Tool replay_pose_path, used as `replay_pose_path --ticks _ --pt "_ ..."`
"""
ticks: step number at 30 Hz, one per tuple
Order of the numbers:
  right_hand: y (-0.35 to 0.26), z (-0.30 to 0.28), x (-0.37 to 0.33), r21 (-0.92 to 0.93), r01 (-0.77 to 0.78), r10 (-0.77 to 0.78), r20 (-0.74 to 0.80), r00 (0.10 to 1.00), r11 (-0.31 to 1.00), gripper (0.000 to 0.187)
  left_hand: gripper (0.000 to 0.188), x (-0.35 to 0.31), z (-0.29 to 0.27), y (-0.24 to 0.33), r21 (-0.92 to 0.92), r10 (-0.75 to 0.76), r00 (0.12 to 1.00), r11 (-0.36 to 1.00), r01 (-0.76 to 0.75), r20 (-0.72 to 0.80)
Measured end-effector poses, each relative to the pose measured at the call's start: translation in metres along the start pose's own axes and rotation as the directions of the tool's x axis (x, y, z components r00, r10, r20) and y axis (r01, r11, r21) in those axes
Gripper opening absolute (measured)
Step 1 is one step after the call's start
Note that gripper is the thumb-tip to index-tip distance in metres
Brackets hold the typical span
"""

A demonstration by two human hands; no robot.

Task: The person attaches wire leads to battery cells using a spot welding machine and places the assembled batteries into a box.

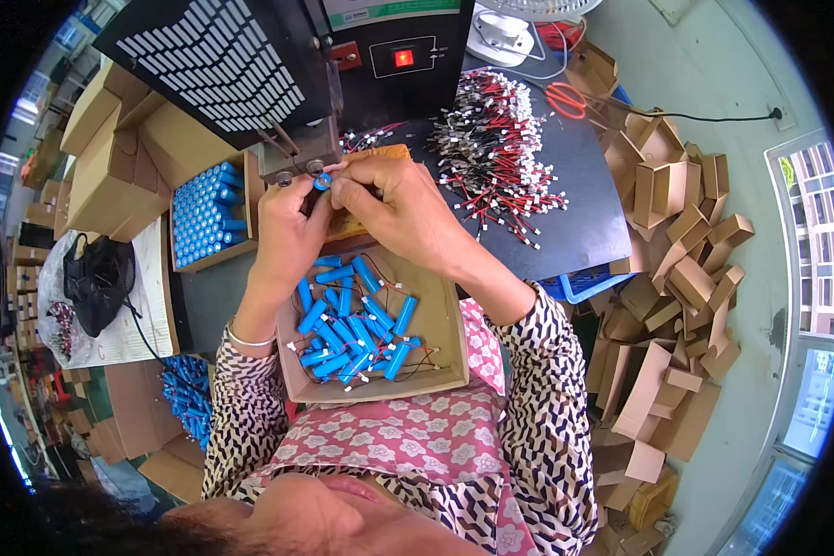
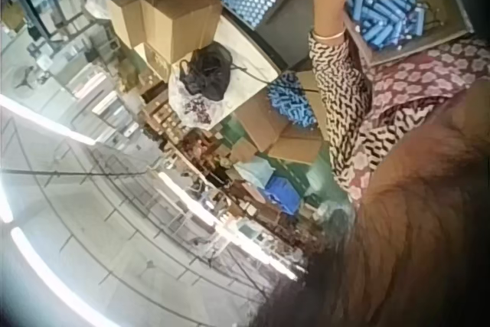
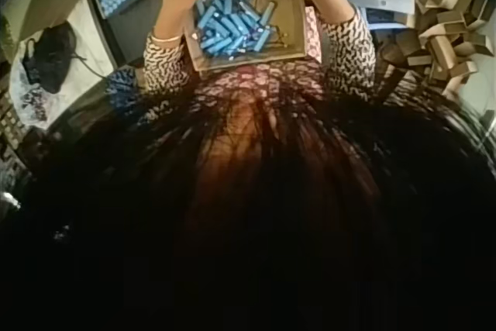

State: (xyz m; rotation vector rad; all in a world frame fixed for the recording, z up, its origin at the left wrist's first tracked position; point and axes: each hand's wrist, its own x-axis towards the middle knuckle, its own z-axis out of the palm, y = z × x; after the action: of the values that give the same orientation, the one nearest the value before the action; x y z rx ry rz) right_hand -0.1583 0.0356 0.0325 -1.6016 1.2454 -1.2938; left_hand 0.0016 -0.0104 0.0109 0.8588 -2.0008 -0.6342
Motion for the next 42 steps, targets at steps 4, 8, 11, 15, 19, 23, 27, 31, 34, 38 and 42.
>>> replay_pose_path --ticks 4,8,11,15,19,23,27,31,34,38,42 --pt "0.004 0.002 0.009 -0.072 -0.031 0.033 0.025 0.999 0.997 0.021 0.009 0.000 -0.001 -0.003 0.083 0.094 0.995 0.992 -0.093 -0.013" --pt "0.004 0.008 0.011 -0.035 0.019 -0.019 -0.014 1.000 0.999 0.022 0.023 -0.002 -0.001 -0.003 -0.027 0.032 0.999 0.999 -0.031 0.034" --pt "0.003 0.014 0.012 0.002 0.011 -0.011 -0.017 1.000 1.000 0.022 0.023 -0.005 -0.004 -0.005 -0.049 0.018 1.000 0.999 -0.016 0.024" --pt "0.007 0.011 0.010 0.006 0.032 -0.032 0.005 0.999 0.999 0.021 0.022 -0.004 -0.005 -0.002 -0.035 0.043 0.999 0.998 -0.042 0.005" --pt "0.002 0.000 0.000 -0.096 0.050 -0.045 0.053 0.998 0.994 0.016 0.016 -0.002 -0.016 0.009 0.005 -0.067 0.989 0.998 0.067 0.131" --pt "-0.005 -0.020 -0.021 -0.301 0.424 -0.376 0.207 0.903 0.854 0.015 0.009 -0.011 -0.052 -0.018 0.251 -0.066 0.997 0.965 0.073 -0.037" --pt "0.004 -0.075 -0.048 -0.387 -0.007 -0.005 -0.032 0.999 0.922 0.017 0.012 -0.023 -0.096 -0.055 0.750 -0.127 0.962 0.653 -0.104 0.243" --pt "0.020 -0.108 -0.094 -0.541 -0.332 0.243 -0.230 0.942 0.772 0.012 0.017 -0.013 -0.105 -0.095 0.712 -0.259 0.820 0.662 -0.233 0.510" --pt "0.041 -0.091 -0.119 -0.779 -0.303 0.185 -0.240 0.953 0.549 0.010 0.021 -0.009 -0.105 -0.102 0.723 -0.351 0.721 0.625 -0.294 0.597" --pt "0.059 -0.070 -0.121 -0.912 -0.268 0.000 -0.282 0.960 0.310 0.013 0.014 -0.019 -0.107 -0.133 0.740 -0.330 0.701 0.523 -0.422 0.633" --pt "0.071 -0.075 -0.115 -0.942 -0.198 0.047 -0.192 0.980 0.272 0.013 0.013 -0.025 -0.113 -0.141 0.704 -0.267 0.669 0.449 -0.551 0.694"
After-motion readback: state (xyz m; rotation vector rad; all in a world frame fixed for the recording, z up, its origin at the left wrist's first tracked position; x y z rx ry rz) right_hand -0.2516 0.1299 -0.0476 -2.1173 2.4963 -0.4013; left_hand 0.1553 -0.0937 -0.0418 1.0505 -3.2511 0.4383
